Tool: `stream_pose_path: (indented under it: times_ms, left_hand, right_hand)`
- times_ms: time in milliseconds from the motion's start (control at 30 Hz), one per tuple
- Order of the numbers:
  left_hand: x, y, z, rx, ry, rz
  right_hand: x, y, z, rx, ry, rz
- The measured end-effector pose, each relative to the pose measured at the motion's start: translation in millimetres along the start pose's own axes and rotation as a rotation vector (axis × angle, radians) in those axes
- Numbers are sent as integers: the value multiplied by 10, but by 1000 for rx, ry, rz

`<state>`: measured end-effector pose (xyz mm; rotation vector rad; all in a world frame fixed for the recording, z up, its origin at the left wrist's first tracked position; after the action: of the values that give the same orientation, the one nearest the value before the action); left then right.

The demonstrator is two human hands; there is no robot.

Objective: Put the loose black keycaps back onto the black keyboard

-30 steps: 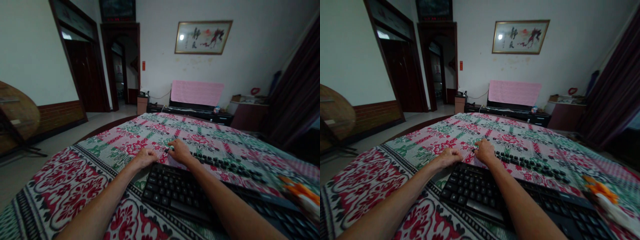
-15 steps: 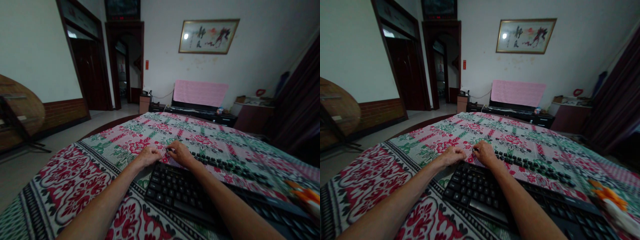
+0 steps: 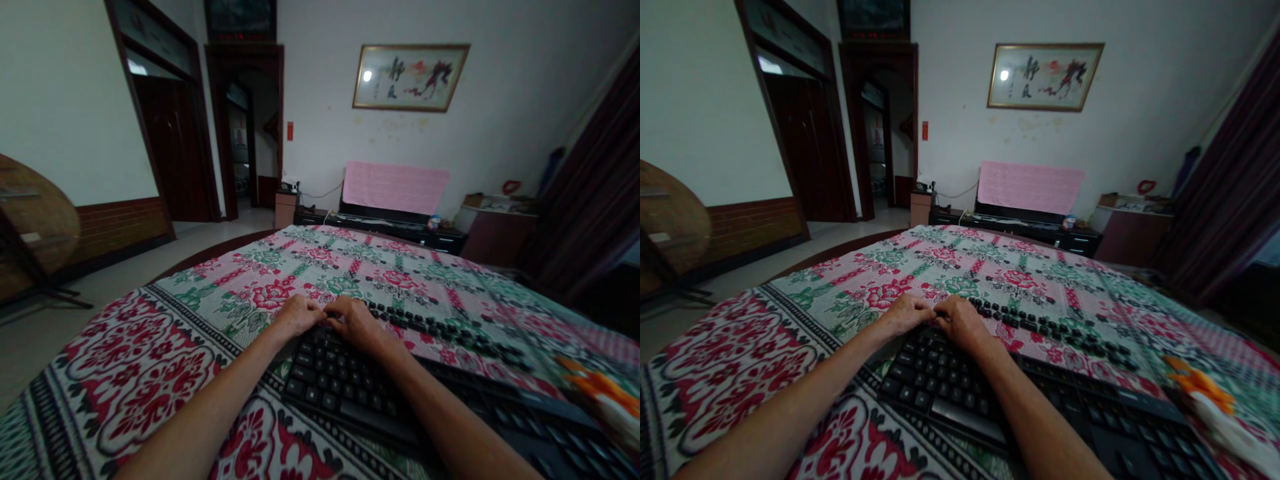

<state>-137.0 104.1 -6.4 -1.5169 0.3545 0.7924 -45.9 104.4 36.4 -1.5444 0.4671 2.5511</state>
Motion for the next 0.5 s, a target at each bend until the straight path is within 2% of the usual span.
stream_pose_path:
  times_ms: [133, 233, 400, 500]
  left_hand:
    - [17, 72, -8, -90, 3, -39]
    - [9, 70, -34, -111, 10, -62]
    - [26, 15, -48, -53, 51, -94]
    - [13, -11, -49, -32, 69, -125]
  right_hand:
    - [-1, -185, 5, 103, 13, -40]
    - [45, -306, 3, 154, 81, -121]
    - [144, -291, 2, 93, 185, -117]
    - [20, -257, 5, 62, 149, -72]
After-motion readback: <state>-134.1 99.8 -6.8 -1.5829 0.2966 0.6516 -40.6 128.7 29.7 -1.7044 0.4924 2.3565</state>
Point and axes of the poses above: each hand's wrist, its own z-axis towards the middle knuckle, its own x-axis out of the palm, y = z × x, the point moved 10 cm from there along z, towards the middle knuckle, and after that the axes turned 4 degrees about -x, right-handed, at the moved point
